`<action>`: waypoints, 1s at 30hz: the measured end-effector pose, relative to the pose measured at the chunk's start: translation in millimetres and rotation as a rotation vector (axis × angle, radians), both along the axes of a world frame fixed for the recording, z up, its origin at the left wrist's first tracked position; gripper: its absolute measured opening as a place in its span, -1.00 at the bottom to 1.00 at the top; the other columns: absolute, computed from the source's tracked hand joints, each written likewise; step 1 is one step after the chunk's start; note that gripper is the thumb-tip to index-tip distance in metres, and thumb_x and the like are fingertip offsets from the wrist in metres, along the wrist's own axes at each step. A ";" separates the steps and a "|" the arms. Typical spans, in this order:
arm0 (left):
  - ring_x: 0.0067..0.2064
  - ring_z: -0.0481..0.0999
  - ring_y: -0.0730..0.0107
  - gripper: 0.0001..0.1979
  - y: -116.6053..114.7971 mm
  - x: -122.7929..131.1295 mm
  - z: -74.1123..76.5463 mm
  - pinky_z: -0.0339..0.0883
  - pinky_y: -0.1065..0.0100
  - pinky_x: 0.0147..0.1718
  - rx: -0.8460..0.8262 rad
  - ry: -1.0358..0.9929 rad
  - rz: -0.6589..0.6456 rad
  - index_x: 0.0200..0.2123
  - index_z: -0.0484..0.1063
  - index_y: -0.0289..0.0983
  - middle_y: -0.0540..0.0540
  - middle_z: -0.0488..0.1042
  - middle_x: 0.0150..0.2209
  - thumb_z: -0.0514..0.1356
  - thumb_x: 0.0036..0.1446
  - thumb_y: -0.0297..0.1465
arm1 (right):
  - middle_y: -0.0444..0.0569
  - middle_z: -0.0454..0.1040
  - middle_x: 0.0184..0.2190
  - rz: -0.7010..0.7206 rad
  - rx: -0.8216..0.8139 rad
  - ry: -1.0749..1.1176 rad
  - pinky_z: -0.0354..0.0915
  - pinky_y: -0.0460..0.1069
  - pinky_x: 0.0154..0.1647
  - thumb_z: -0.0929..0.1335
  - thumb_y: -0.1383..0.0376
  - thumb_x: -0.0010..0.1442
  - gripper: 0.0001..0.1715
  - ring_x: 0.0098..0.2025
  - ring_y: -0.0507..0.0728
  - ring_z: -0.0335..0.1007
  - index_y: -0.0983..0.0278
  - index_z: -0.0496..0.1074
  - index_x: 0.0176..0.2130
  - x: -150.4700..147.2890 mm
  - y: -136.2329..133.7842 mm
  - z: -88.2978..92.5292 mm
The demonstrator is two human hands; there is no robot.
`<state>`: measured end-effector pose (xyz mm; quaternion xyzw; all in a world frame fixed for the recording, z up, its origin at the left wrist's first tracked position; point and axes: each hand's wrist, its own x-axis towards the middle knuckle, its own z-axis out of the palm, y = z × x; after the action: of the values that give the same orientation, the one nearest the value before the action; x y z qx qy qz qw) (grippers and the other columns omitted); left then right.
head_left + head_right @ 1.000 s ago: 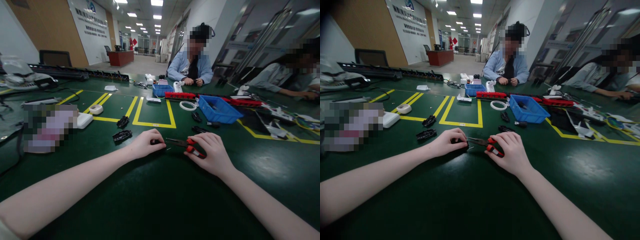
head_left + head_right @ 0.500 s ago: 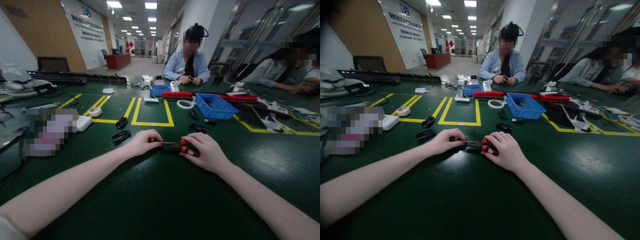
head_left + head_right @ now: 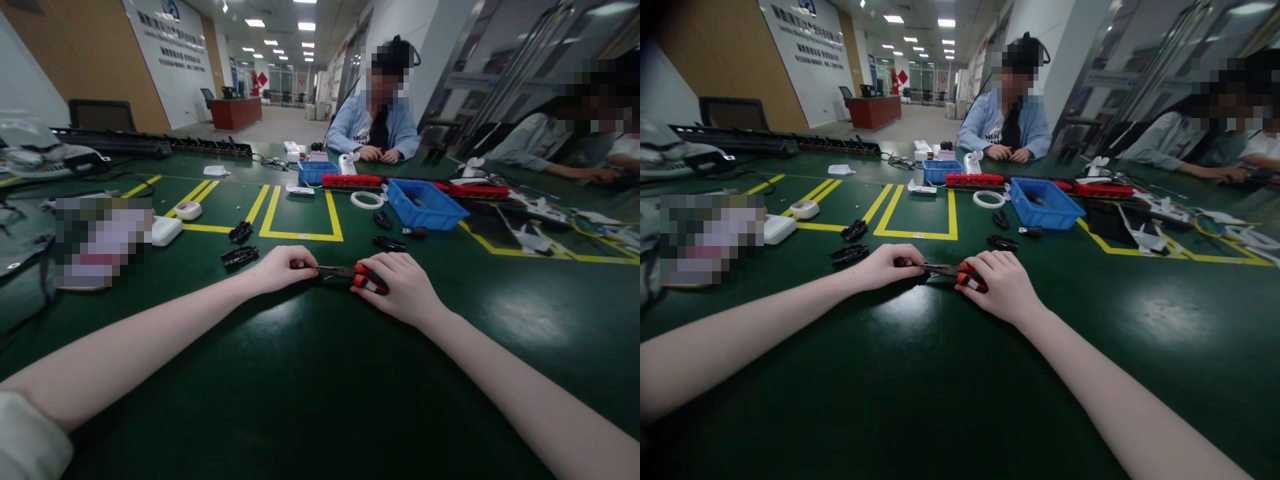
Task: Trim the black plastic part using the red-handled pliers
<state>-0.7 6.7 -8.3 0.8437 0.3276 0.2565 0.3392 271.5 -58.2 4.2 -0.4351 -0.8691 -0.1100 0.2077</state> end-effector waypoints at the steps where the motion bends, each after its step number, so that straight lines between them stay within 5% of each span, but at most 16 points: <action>1: -0.32 0.42 0.39 -0.84 0.0 -0.1 -0.2 0.24 0.36 -0.35 0.005 -0.001 -0.006 -0.25 0.55 -0.27 -0.06 0.53 -0.25 0.24 0.18 -0.32 | 0.13 0.52 -0.16 0.004 -0.004 -0.005 0.29 0.18 -0.09 0.34 0.04 0.22 -0.59 -0.13 0.29 0.42 0.26 0.45 -0.06 -0.7 -0.3 0.3; 10: -0.34 0.40 0.41 -0.83 -2.4 0.0 0.7 0.23 0.37 -0.34 0.031 -0.004 0.011 -0.26 0.54 -0.30 -0.04 0.51 -0.31 0.25 0.14 -0.32 | 0.10 0.51 -0.22 0.019 -0.013 -0.087 0.24 0.20 -0.03 0.34 0.06 0.24 -0.64 -0.18 0.26 0.41 0.26 0.44 -0.11 -5.1 0.9 2.2; 18: -0.38 0.38 0.42 -0.83 -2.8 1.7 0.0 0.21 0.39 -0.37 0.029 0.002 0.033 -0.28 0.53 -0.30 -0.01 0.48 -0.38 0.24 0.15 -0.30 | 0.10 0.48 -0.23 0.014 -0.103 -0.044 0.34 0.07 -0.30 0.31 0.07 0.25 -0.62 -0.25 0.22 0.40 0.27 0.43 -0.08 -4.7 -0.4 4.1; 30: -0.32 0.41 0.38 -0.82 -3.8 2.4 2.2 0.23 0.36 -0.33 0.118 0.029 0.023 -0.31 0.52 -0.28 -0.03 0.49 -0.33 0.26 0.17 -0.27 | 0.12 0.49 -0.16 -0.005 -0.078 -0.024 0.34 0.12 -0.21 0.32 0.03 0.25 -0.55 -0.17 0.26 0.41 0.28 0.41 -0.01 -2.6 0.6 -0.8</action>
<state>1.7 3.0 -6.1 0.8620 0.3266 0.2670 0.2810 268.9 -57.6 3.4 -0.4436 -0.8742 -0.0820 0.1798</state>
